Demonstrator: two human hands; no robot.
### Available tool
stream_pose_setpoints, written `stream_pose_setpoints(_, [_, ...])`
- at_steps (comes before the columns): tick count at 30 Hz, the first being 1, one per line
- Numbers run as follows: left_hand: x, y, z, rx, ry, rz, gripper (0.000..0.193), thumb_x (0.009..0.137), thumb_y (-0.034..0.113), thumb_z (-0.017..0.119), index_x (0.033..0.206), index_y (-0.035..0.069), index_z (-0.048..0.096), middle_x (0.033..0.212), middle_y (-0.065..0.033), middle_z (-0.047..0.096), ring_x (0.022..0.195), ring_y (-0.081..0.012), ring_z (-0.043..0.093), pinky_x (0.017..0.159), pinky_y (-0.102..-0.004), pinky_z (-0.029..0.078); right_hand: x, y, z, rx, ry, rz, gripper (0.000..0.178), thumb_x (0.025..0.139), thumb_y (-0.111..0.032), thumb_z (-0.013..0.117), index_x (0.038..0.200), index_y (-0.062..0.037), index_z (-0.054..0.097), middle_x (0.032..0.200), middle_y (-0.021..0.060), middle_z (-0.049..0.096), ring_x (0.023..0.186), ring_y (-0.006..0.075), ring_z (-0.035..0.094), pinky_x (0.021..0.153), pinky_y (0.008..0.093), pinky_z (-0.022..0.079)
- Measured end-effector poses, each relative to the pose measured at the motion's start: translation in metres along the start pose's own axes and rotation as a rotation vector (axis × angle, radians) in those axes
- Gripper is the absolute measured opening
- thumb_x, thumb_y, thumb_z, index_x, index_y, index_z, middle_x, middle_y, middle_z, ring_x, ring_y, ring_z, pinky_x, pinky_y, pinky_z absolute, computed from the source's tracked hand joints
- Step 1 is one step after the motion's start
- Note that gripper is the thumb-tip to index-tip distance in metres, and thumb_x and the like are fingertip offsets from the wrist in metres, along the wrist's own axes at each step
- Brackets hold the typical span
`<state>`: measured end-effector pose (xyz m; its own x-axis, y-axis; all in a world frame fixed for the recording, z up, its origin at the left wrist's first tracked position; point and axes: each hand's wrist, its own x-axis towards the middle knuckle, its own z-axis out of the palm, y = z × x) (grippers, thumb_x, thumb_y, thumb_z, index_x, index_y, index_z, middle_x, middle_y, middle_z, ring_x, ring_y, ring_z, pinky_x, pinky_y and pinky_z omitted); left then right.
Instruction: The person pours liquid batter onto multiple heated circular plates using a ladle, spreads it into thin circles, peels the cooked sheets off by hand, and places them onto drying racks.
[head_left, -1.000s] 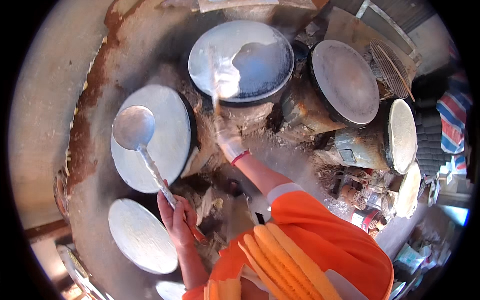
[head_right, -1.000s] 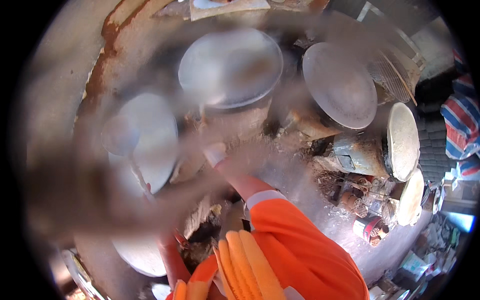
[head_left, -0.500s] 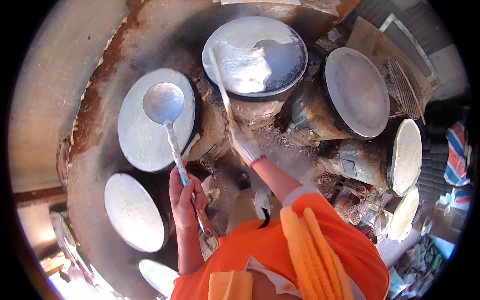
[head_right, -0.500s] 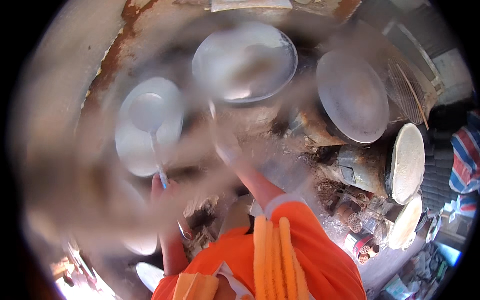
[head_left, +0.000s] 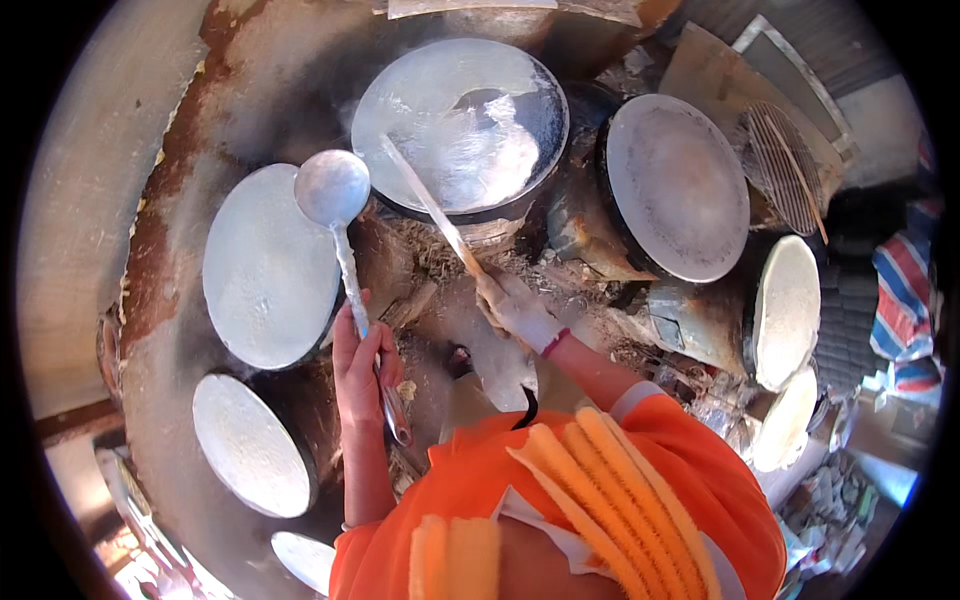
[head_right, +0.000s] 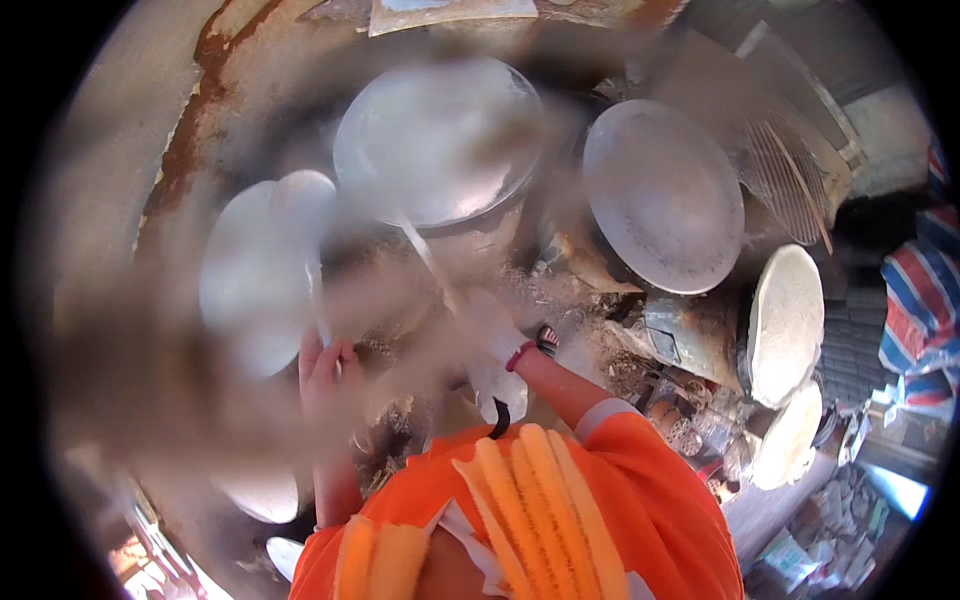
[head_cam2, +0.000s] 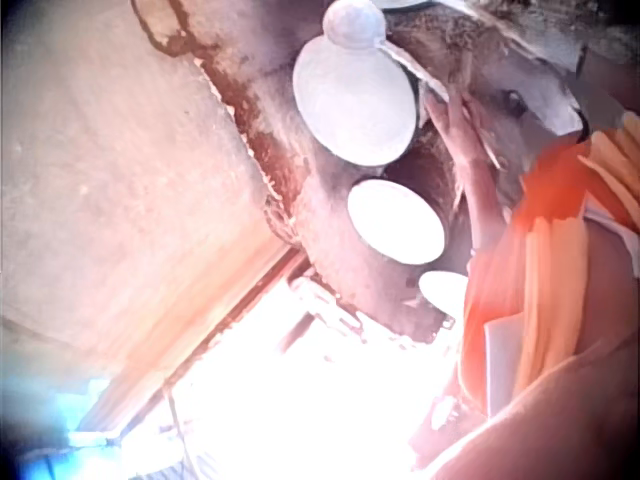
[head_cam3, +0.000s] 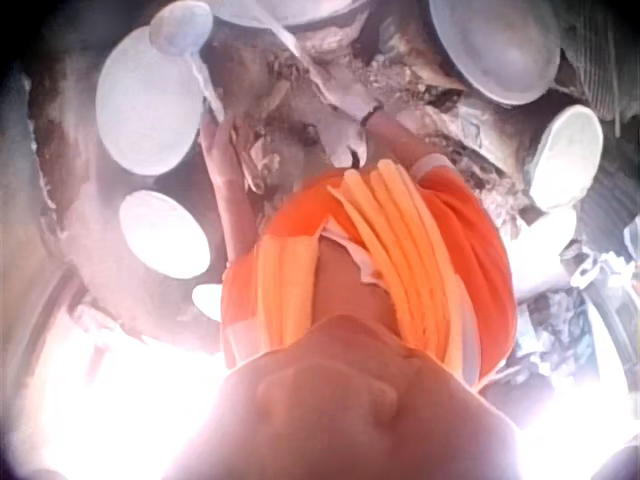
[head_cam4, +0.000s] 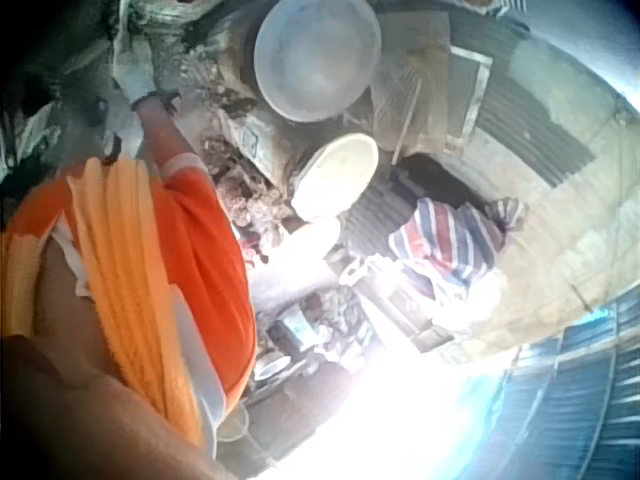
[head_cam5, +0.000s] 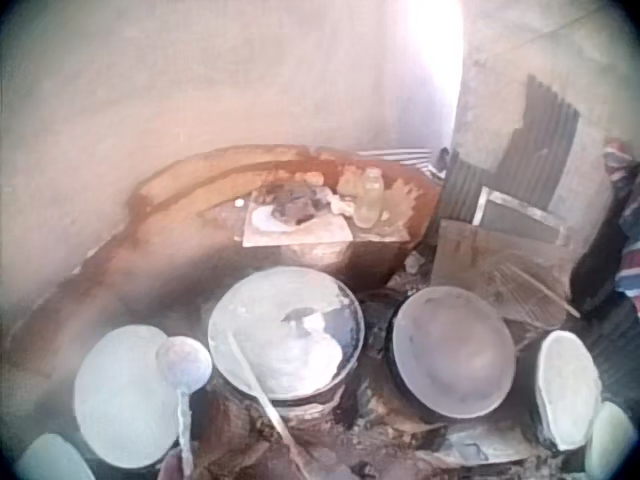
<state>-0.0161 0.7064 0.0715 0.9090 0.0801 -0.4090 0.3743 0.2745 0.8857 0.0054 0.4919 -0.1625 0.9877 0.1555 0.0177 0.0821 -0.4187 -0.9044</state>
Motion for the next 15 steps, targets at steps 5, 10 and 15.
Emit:
stream_pose_setpoints(5, [-0.009, -0.004, 0.024, 0.032, -0.023, 0.042, 0.043, 0.088, 0.004, 0.043, 0.13, 0.007, 0.032, 0.07, -0.0031, 0.048, 0.037, -0.0049, 0.034, 0.036, -0.0194, 0.03, -0.035, 0.035, -0.104, -0.703, 0.063, -0.39, 0.031, 0.084, -0.026, 0.056, 0.106, -0.006, 0.046, 0.06, 0.0073, 0.048, 0.047, 0.0218, 0.048, 0.042, 0.0327, 0.041])
stream_pose_setpoints(10, [0.015, -0.005, 0.047, 0.086, -0.095, 0.068, 0.043, 0.088, 0.003, 0.042, 0.129, 0.007, 0.033, 0.07, -0.0029, 0.047, 0.038, -0.0046, 0.034, 0.036, -0.0193, 0.029, 0.038, -0.067, -0.185, 0.312, -0.103, 0.645, 0.032, 0.089, -0.035, 0.049, 0.086, -0.003, 0.05, 0.055, 0.0085, 0.047, 0.047, 0.0206, 0.05, 0.041, 0.0335, 0.041])
stream_pose_setpoints(15, [0.024, -0.001, 0.076, 0.042, -0.157, -0.033, 0.042, 0.088, 0.003, 0.042, 0.129, 0.007, 0.033, 0.07, -0.0029, 0.046, 0.038, -0.005, 0.034, 0.035, -0.0192, 0.028, -0.012, -0.059, -0.147, 0.118, -0.204, 0.5, 0.033, 0.093, -0.034, 0.042, 0.098, -0.0038, 0.054, 0.058, 0.0031, 0.052, 0.04, 0.0108, 0.047, 0.034, 0.0265, 0.036])
